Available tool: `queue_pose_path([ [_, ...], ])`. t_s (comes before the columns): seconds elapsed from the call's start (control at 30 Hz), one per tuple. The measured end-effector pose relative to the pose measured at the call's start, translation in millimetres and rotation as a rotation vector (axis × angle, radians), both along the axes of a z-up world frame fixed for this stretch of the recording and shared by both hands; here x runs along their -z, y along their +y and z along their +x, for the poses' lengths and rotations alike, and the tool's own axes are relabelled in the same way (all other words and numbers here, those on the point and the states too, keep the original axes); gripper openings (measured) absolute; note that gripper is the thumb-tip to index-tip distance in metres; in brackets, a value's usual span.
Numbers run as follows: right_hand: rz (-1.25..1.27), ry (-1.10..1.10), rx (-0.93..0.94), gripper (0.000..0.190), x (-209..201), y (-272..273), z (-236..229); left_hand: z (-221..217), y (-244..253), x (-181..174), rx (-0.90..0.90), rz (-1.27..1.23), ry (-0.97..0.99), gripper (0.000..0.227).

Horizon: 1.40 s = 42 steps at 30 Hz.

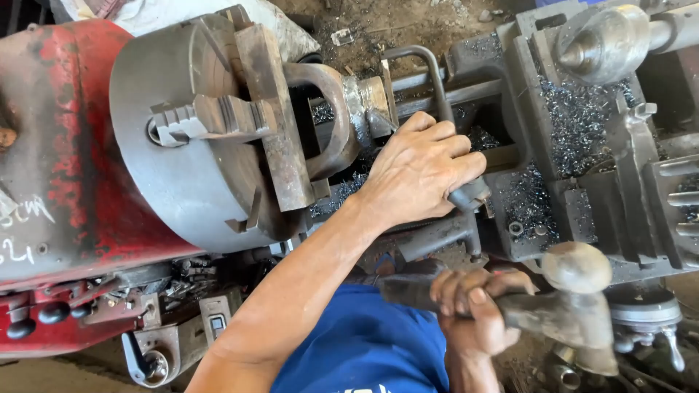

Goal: The person uses a hammer to repeatedly strike a metal chisel held against a cylindrical metal part mounted in a lathe. The action is continuous throughout the clip, with the person adjusting the chisel position occasionally.

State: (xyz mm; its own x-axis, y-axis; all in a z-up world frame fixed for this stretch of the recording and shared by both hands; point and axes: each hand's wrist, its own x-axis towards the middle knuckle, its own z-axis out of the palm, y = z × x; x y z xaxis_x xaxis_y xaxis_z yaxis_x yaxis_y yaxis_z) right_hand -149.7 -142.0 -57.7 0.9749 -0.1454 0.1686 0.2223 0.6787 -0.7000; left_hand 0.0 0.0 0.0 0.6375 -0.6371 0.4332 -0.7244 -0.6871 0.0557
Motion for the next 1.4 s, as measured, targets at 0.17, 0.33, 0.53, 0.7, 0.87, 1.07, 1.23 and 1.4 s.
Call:
queue_pose_path([
  [0.17, -0.005, 0.146, -0.154, 0.018, 1, -9, 14, 5, 5, 0, -0.021, 0.069, -0.07, 0.044],
  [0.33, -0.014, 0.031, -0.059, 0.016, 1, -21, 0, 1, -10, -10, 0.035, 0.039, 0.147, 0.036],
  [0.53, -0.043, 0.102, -0.063, 0.015, 4, -27, 1, 1, -8, -12, -0.012, 0.028, 0.156, 0.036],
  [0.7, -0.061, 0.107, -0.082, 0.016, 2, -28, 0, 3, -1, -7, -0.002, -0.035, 0.045, 0.04],
  [0.87, -0.119, 0.04, -0.033, 0.016, -17, -22, -2, 3, 5, -7, 0.044, -0.128, 0.017, 0.048],
  [1.07, -0.132, -0.021, -0.117, 0.017, -7, -7, 3, 4, 12, -16, 0.11, -0.163, 0.06, 0.052],
  [1.23, -0.196, -0.075, -0.044, 0.02, -13, -3, -3, 2, 11, -13, 0.086, -0.112, 0.062, 0.044],
  [1.4, -0.154, 0.021, -0.122, 0.019, -6, -1, 2, 3, 10, -10, 0.059, -0.036, 0.051, 0.045],
])
